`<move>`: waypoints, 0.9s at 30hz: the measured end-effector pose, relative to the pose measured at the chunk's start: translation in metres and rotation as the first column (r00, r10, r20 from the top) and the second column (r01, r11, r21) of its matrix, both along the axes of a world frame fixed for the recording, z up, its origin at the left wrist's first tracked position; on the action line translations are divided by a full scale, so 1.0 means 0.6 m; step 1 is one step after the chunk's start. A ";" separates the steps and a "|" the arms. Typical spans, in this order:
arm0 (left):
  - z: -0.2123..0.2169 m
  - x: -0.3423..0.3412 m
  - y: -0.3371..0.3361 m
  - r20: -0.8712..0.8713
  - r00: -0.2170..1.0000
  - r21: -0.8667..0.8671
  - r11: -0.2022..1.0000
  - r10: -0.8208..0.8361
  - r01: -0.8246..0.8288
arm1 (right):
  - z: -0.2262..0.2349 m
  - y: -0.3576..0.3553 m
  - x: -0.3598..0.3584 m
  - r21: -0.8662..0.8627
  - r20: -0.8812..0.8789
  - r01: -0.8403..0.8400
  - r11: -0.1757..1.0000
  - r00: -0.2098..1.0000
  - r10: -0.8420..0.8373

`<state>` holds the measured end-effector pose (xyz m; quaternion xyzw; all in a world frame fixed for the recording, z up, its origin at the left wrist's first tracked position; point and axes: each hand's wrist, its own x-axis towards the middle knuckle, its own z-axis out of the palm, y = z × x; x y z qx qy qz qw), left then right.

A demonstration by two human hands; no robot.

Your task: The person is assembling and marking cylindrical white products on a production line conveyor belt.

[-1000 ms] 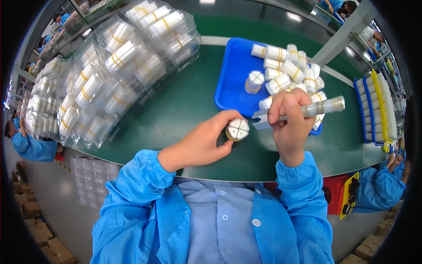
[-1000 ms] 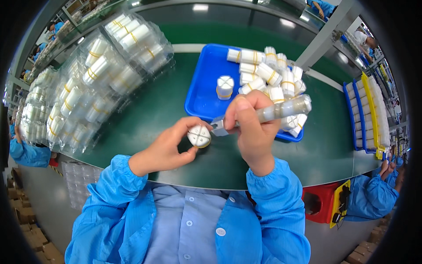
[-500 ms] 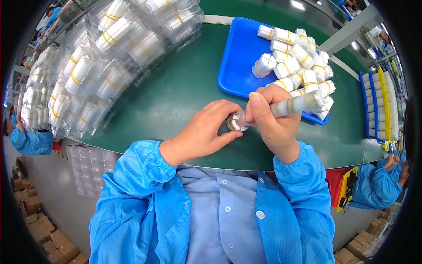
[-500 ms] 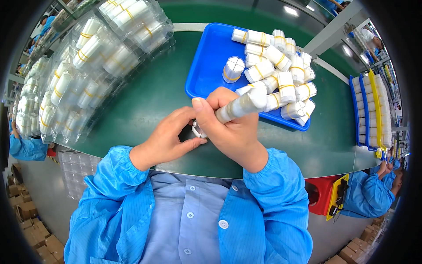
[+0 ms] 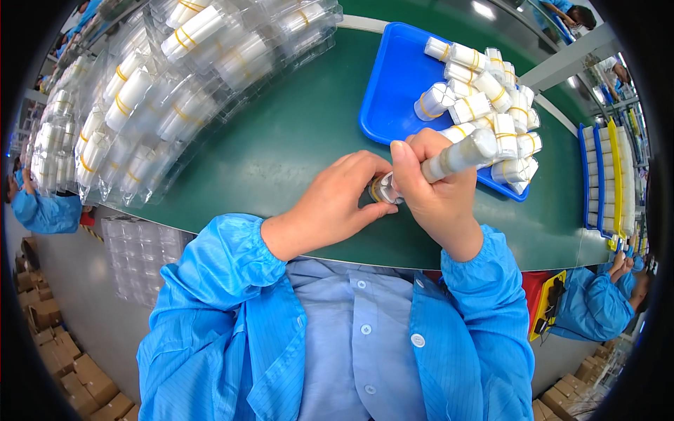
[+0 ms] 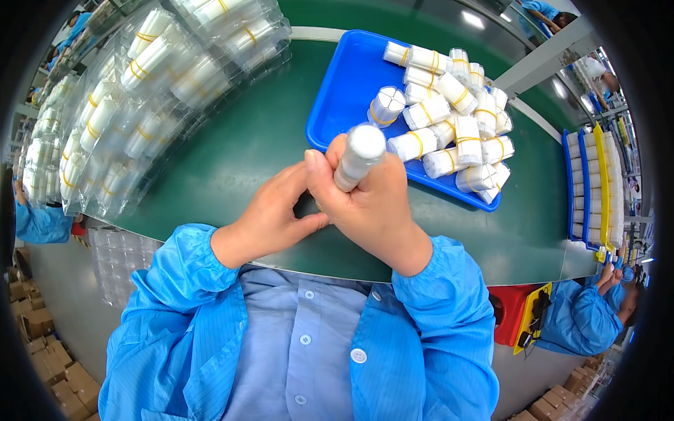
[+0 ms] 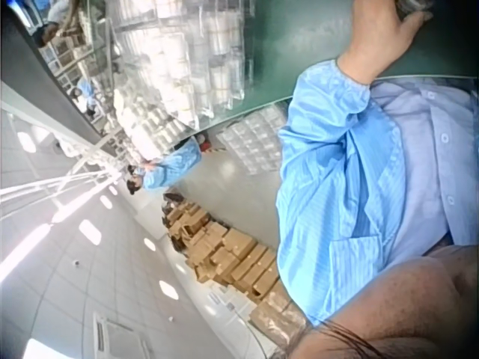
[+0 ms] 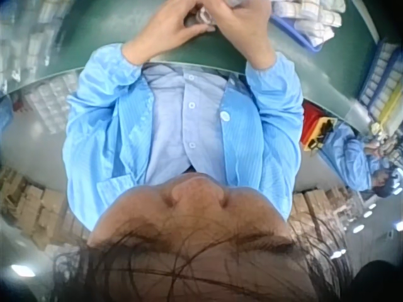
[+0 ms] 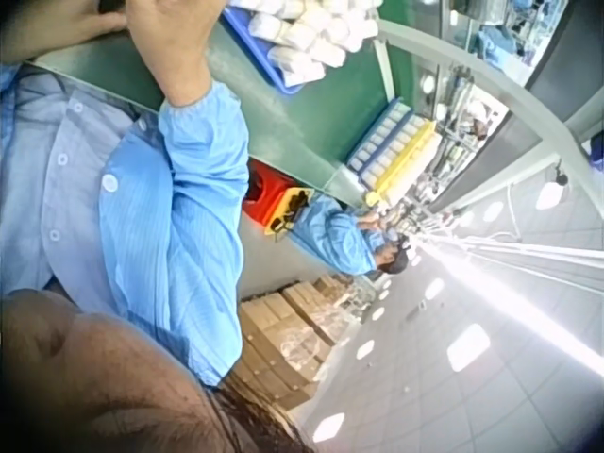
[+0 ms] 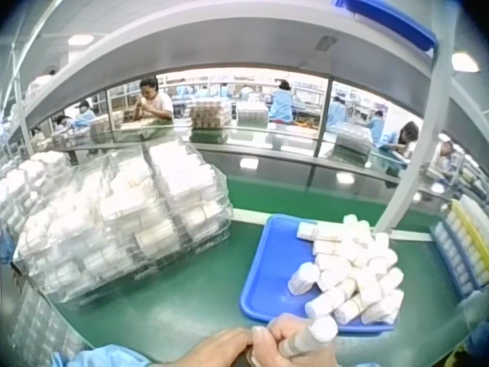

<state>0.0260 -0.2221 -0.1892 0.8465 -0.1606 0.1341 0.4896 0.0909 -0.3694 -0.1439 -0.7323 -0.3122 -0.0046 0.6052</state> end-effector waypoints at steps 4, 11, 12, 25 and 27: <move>0.008 -0.002 -0.001 -0.030 1.000 -0.030 1.000 0.000 -0.001 | -0.001 -0.003 -0.006 -0.056 0.050 -0.037 0.998 0.998 0.040; -0.007 0.003 0.006 0.000 0.999 -0.039 0.998 -0.042 0.042 | -0.006 0.000 -0.006 -0.044 0.080 -0.019 0.999 0.997 0.022; -0.007 0.004 0.007 -0.043 0.998 -0.081 0.995 -0.054 0.051 | -0.010 -0.001 -0.005 -0.040 0.097 -0.021 0.999 0.995 0.025; 0.016 0.023 0.033 -0.533 0.746 -0.697 0.707 -0.400 -0.118 | 0.021 -0.054 0.059 0.481 -0.273 0.217 0.849 0.958 -0.090; 0.017 0.022 0.037 -0.518 0.749 -0.725 0.677 -0.414 -0.127 | 0.017 -0.048 0.060 0.432 -0.285 0.208 0.878 0.955 -0.086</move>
